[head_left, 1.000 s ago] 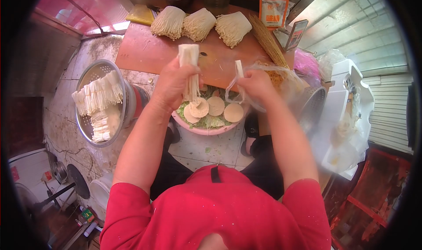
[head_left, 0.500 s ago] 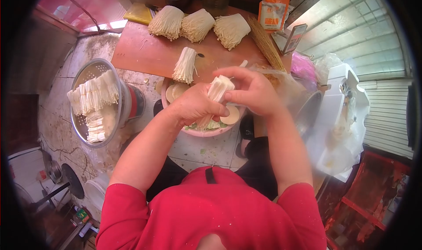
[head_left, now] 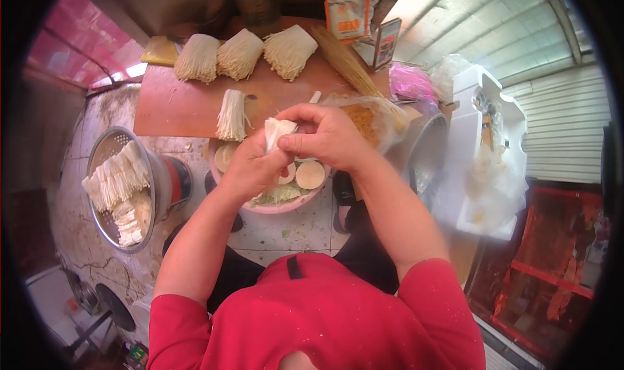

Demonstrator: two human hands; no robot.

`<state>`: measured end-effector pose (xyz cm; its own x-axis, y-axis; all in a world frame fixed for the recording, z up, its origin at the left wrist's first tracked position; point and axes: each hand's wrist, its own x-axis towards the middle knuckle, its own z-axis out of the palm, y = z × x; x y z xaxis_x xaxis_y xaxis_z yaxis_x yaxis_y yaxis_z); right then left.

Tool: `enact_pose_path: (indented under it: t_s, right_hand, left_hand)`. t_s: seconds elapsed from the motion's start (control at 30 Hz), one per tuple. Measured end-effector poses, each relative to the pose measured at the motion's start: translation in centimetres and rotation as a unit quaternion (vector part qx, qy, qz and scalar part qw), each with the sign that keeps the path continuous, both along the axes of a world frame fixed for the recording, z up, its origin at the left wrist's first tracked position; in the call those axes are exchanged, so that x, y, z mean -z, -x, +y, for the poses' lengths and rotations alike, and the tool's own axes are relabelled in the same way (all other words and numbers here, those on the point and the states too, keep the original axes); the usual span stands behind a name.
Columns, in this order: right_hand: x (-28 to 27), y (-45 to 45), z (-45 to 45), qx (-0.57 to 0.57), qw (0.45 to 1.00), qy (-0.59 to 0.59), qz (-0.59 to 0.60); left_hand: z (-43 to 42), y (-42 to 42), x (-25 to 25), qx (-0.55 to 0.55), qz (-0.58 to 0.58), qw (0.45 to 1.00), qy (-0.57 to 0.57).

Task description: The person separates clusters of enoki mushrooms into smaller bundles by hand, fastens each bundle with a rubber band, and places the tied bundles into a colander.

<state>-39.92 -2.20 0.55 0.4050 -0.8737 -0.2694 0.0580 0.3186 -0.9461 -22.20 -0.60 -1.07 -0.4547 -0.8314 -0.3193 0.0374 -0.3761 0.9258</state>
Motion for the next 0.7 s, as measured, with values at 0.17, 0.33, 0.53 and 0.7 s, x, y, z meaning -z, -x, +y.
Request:
enact_pose_path:
  t_s: [0.17, 0.33, 0.53, 0.7]
  right_hand:
    - [0.5, -0.2, 0.0, 0.004, 0.997, 0.048, 0.06]
    - [0.0, -1.3, 0.8, 0.021, 0.983, 0.1, 0.155]
    - [0.8, -1.5, 0.9, 0.037, 0.992, 0.062, 0.103]
    - [0.5, -1.4, 0.8, 0.026, 0.995, 0.068, 0.071]
  left_hand:
    - [0.0, -0.2, 0.8, 0.018, 0.002, 0.999, -0.029]
    - [0.2, 0.0, 0.8, 0.039, -0.033, 0.998, -0.033]
    - [0.0, 0.1, -0.7, 0.059, 0.044, 0.99, -0.119]
    - [-0.1, -0.2, 0.0, 0.046, 0.072, 0.986, -0.146]
